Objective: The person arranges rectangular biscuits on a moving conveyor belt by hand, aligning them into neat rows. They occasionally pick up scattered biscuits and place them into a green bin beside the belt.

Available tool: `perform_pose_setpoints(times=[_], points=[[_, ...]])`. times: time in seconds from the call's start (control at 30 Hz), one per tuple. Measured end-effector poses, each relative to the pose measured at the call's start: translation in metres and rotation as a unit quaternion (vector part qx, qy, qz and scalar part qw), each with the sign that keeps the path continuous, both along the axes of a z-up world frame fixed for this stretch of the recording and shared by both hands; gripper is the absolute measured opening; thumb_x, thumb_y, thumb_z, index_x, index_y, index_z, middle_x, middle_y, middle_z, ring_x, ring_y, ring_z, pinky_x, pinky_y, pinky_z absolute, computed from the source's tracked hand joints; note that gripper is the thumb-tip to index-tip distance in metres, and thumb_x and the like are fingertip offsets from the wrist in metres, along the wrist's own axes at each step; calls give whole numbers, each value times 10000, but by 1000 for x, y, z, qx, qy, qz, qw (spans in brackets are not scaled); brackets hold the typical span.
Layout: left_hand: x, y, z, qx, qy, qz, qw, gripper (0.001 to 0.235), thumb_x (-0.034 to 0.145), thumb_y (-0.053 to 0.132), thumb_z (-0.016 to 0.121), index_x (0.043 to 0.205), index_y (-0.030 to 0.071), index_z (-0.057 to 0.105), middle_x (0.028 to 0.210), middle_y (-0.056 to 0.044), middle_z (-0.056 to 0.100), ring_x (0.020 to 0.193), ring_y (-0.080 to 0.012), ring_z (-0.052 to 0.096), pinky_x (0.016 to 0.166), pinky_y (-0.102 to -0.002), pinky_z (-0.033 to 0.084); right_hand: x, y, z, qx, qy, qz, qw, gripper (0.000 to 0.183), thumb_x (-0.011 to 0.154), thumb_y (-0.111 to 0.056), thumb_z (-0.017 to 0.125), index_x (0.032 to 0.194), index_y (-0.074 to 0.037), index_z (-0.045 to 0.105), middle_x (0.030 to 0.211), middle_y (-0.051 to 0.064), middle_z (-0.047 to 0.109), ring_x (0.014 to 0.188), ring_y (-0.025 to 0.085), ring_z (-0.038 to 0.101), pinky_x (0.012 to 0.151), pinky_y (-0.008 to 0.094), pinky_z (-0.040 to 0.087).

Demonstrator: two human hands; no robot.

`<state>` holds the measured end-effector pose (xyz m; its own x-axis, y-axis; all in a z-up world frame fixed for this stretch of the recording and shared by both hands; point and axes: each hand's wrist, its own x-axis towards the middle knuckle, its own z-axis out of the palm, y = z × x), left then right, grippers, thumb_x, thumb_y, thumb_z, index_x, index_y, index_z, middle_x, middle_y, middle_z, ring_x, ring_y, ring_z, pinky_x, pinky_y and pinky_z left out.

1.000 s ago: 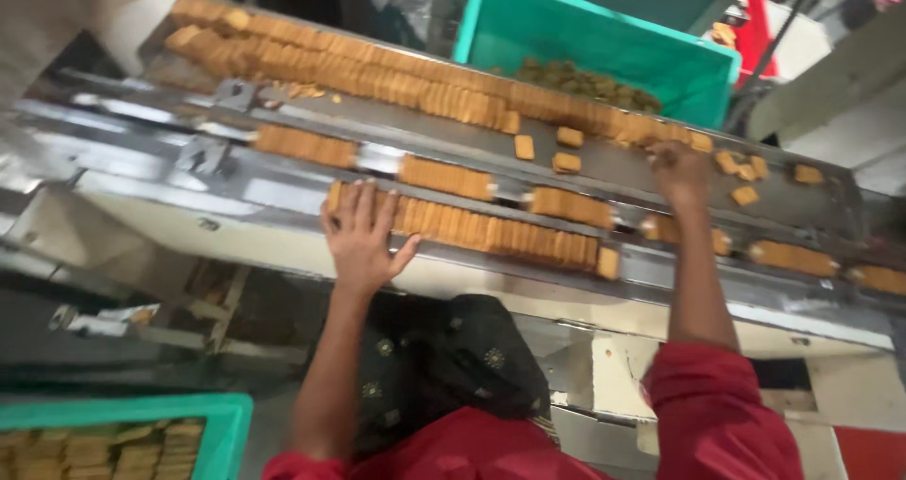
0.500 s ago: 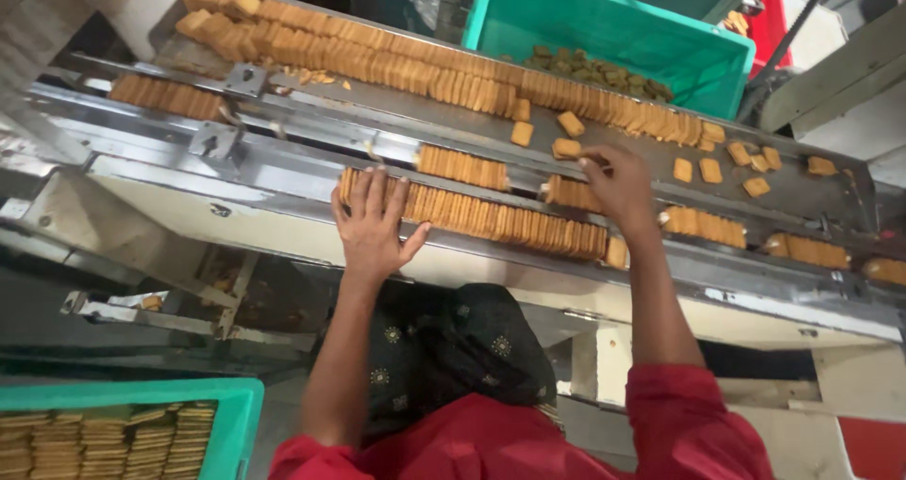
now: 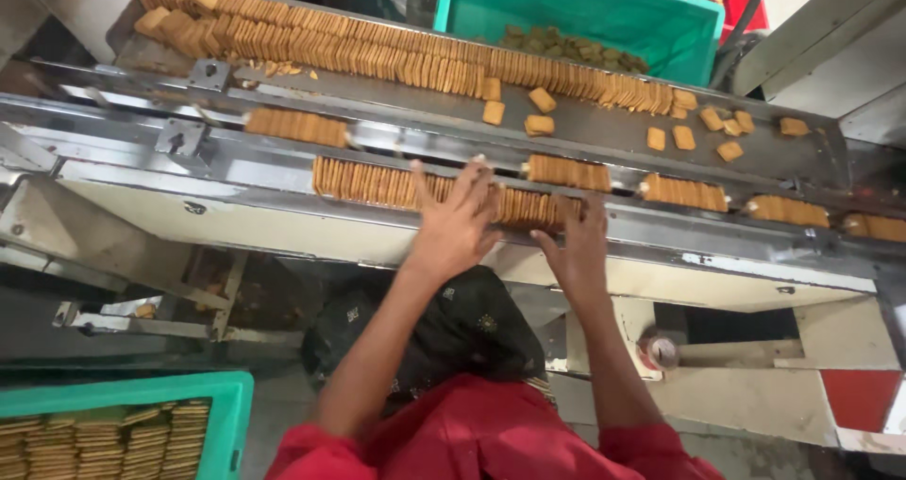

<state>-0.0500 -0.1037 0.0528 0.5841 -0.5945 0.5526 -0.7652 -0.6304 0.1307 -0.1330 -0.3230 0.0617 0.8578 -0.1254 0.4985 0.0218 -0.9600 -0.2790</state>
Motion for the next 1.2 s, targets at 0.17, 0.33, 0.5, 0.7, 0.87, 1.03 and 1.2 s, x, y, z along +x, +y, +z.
perform_pose_setpoints(times=[0.17, 0.33, 0.5, 0.7, 0.87, 1.03, 1.2], points=[[2, -38, 7, 12, 25, 22, 999, 614, 784, 335, 803, 1306, 37, 678, 1475, -193, 492, 1540, -334, 254, 1114, -871, 59, 1, -11, -1, 35, 2, 20, 999, 667, 743, -247, 865, 1363, -127, 651, 1358, 223, 461, 1264, 437, 441, 1074, 534, 369], [-6, -44, 18, -71, 62, 15, 995, 471, 700, 176, 789, 1157, 81, 728, 1441, -229, 504, 1505, -380, 247, 1096, -838, 82, 2, -26, -1, 88, 38, 59, 994, 664, 723, -290, 888, 1328, -141, 656, 1192, 176, 465, 1138, 369, 463, 1024, 505, 393], [-15, -56, 28, -86, 70, -25, 994, 482, 736, 93, 750, 1212, 28, 702, 1368, -207, 542, 1363, -398, 459, 1085, -651, 366, 0, -49, -9, 68, 13, 65, 995, 661, 680, -298, 914, 1274, -133, 674, 1126, 160, 470, 1128, 370, 449, 1031, 517, 360], [11, -181, -7, -107, 87, -98, 986, 474, 717, -14, 665, 1191, -33, 661, 1310, -263, 585, 1145, -430, 616, 896, -471, 560, 29, -174, -25, 50, -45, 113, 991, 656, 844, -177, 777, 1451, -116, 536, 1354, 214, 534, 1277, 432, 470, 1119, 531, 363], [-8, -330, -32, -125, 213, -96, 964, 406, 880, 2, 592, 1268, -117, 600, 1218, -255, 577, 1126, -437, 612, 886, -538, 550, 14, -309, -38, -30, 209, 36, 977, 399, 1029, -162, 519, 1423, -182, 572, 1600, 158, 484, 1555, 462, 296, 1263, 584, 112], [-41, -329, -24, 39, 38, -63, 997, 530, 826, 184, 554, 1299, -49, 607, 1534, -228, 446, 1509, -386, 341, 1103, -771, 238, -11, -355, -52, -24, 176, 24, 984, 587, 1043, -349, 399, 1576, -105, 381, 1626, 212, 368, 1524, 444, 288, 1220, 553, 150], [-44, -235, -10, -128, 53, -152, 979, 538, 909, 99, 550, 1413, -88, 576, 1593, -272, 380, 1540, -386, 286, 1181, -708, 251, -43, -362, -41, 2, -63, -52, 997, 405, 1135, -246, 512, 1480, -49, 590, 1509, 278, 558, 1432, 465, 481, 1196, 517, 378]])
